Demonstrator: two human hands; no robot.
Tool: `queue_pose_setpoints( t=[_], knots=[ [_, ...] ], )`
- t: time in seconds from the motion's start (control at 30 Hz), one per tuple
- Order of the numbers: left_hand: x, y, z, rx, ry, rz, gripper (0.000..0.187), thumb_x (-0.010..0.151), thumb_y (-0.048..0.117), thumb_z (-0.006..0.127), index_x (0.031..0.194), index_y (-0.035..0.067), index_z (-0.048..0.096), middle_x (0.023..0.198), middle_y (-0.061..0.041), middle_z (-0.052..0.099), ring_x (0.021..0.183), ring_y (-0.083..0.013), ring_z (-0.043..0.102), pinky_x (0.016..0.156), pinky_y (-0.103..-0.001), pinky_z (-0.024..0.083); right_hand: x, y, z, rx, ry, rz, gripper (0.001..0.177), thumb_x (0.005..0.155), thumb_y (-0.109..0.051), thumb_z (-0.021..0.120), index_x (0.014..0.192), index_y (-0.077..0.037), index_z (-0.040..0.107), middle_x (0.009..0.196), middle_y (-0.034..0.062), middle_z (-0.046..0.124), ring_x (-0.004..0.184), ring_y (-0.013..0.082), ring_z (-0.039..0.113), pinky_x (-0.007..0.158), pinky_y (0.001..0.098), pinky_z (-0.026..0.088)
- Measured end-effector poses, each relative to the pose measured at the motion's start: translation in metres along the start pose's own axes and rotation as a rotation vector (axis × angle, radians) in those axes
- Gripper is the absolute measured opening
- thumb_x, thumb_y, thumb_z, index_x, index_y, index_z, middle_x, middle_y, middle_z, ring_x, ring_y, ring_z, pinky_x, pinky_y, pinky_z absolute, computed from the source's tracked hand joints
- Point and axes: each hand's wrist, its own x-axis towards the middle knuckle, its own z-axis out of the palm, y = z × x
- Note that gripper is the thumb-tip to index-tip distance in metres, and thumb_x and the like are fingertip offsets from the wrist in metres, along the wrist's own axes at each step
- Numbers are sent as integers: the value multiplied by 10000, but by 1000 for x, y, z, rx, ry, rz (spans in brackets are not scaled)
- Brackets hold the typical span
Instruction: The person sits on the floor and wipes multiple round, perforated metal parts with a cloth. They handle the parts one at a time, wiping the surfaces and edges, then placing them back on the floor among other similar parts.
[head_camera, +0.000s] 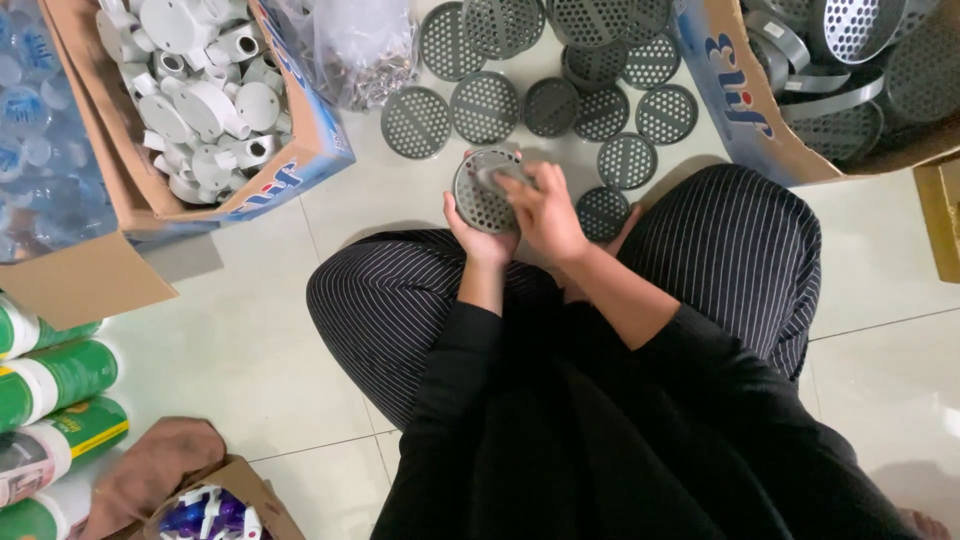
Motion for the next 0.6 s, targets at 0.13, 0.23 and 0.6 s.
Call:
queue_pose_setpoints(
  t=[0.13,0.23,0.6],
  knots=[
    [-7,5,10,-88,45,-137,690,758,638,403,1280,187,410,1295,-133,397,1134,-355,423,946,-508,338,10,8,-16,206,44,240,302,887,-15,425,1147,-77,565,958,159,402,647,237,412,644,352,381],
    [-5,3,2,-133,77,-87,698,739,651,442,1234,159,443,1278,-128,412,1145,-348,420,983,-529,301,12,-8,-20,254,51,248,304,898,-41,423,1178,-83,533,958,139,413,674,253,435,628,344,386],
    [48,14,-102,-145,313,-64,193,679,107,621,861,46,607,862,-137,640,778,-259,624,727,-376,505,-2,-48,11,83,66,-252,239,846,-130,489,1074,-109,557,998,126,424,836,302,473,705,355,381]
  ],
)
